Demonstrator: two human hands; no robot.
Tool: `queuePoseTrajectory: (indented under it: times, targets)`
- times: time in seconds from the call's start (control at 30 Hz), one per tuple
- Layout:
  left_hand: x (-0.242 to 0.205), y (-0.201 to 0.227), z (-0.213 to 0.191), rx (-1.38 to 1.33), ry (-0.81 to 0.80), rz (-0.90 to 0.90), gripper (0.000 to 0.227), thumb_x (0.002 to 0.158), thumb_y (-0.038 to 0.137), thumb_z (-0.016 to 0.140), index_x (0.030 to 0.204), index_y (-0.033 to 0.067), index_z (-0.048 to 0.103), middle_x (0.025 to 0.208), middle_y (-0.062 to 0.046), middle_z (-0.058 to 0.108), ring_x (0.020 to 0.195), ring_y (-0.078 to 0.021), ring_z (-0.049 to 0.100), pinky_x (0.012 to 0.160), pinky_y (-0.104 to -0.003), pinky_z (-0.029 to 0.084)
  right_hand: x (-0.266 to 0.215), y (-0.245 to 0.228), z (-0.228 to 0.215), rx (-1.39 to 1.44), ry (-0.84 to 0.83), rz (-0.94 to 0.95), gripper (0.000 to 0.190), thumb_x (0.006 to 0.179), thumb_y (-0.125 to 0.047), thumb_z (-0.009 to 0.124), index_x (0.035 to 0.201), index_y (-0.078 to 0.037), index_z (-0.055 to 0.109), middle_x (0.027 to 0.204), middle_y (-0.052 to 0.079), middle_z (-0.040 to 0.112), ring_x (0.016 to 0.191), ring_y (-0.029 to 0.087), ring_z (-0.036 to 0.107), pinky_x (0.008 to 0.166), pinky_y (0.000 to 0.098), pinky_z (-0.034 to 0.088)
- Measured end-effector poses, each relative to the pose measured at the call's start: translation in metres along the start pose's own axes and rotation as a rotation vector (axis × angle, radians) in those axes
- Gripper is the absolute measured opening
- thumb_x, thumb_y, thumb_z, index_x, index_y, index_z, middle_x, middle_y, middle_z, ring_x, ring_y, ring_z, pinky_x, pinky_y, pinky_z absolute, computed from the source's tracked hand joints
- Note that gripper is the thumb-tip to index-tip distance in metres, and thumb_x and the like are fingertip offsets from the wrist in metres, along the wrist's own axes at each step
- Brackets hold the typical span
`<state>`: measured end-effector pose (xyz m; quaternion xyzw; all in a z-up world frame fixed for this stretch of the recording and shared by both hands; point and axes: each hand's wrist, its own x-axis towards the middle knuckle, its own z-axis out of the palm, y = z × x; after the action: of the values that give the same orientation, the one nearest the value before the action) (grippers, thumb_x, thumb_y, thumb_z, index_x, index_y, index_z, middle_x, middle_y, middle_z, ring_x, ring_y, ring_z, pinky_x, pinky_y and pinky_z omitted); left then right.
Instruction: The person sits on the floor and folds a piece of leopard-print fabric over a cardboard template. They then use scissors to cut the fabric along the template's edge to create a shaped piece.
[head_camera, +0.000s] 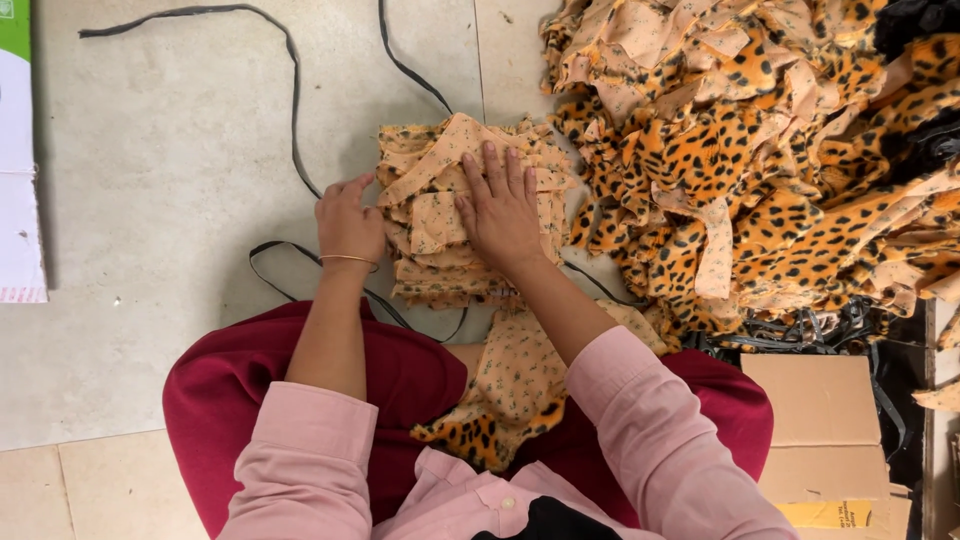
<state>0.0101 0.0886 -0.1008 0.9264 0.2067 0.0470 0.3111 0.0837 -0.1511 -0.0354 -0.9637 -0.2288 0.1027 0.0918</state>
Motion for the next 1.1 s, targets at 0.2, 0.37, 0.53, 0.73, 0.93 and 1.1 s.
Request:
queuePoseTrajectory:
  times: [0.2,0.37,0.53,0.73,0.93,1.1]
  targets:
    - [0.006,-0.003,0.003,0.111,-0.167,-0.158,0.043,0.073,0.034,0.076,0.116,0.0358,0.072,0.116,0.003,0.057,0.116,-0.0269,0.057,0.088,-0.042,0.054,0.001,0.000,0.008,-0.010,0.048,-0.007,0.062,0.111,-0.052,0.034,0.167,-0.026,0.025,0.174,0.009,0.013,0.159,0.039,0.005,0.126,0.0558,-0.001]
    - [-0.006,0.050,-0.055,0.073,-0.230,-0.193,0.026,0.079,0.039,0.072,0.099,0.0239,0.077,0.102,-0.006,0.068,0.100,-0.0345,0.066,0.080,-0.048,0.055,0.003,0.000,0.008,0.000,0.042,0.002,0.062,0.110,-0.051,0.035,0.166,-0.026,0.027,0.174,0.009,0.015,0.159,0.040,0.008,0.126,0.0580,0.001]
    - [-0.018,0.055,-0.068,-0.187,-0.358,-0.278,0.020,0.084,0.044,0.070,0.074,0.0293,0.079,0.068,-0.004,0.069,0.070,-0.0292,0.069,0.066,-0.038,0.054,0.005,-0.010,-0.010,0.022,0.045,0.000,0.060,0.110,-0.047,0.040,0.164,-0.025,0.032,0.172,0.010,0.020,0.157,0.042,0.012,0.123,0.0638,0.001]
    - [-0.034,0.110,-0.096,-0.662,-0.455,-0.357,0.029,0.095,0.030,0.067,0.081,0.0062,0.076,0.067,-0.009,0.072,0.059,-0.0138,0.065,0.062,-0.024,0.050,0.008,-0.033,-0.048,0.026,0.016,-0.040,0.052,0.110,-0.049,0.033,0.160,-0.036,0.038,0.168,0.006,0.029,0.156,0.038,0.016,0.121,0.0683,0.000]
    - [-0.052,0.119,-0.080,0.298,-0.510,-0.061,0.041,0.102,0.035,0.047,0.086,0.0128,0.078,0.080,-0.010,0.076,0.081,-0.0293,0.075,0.075,-0.037,0.052,0.009,-0.027,-0.031,-0.001,-0.021,-0.126,0.053,0.108,-0.054,0.036,0.160,-0.042,0.037,0.172,0.000,0.021,0.157,0.043,0.015,0.119,0.0739,-0.001]
    - [-0.060,0.141,-0.072,0.554,-0.712,-0.070,0.037,0.096,0.034,0.043,0.099,0.0211,0.078,0.101,-0.002,0.079,0.101,-0.0319,0.072,0.089,-0.042,0.032,0.010,-0.019,-0.018,-0.018,-0.003,-0.158,0.057,0.109,-0.062,0.026,0.162,-0.044,0.034,0.174,0.001,0.015,0.158,0.043,0.009,0.119,0.0698,-0.010]
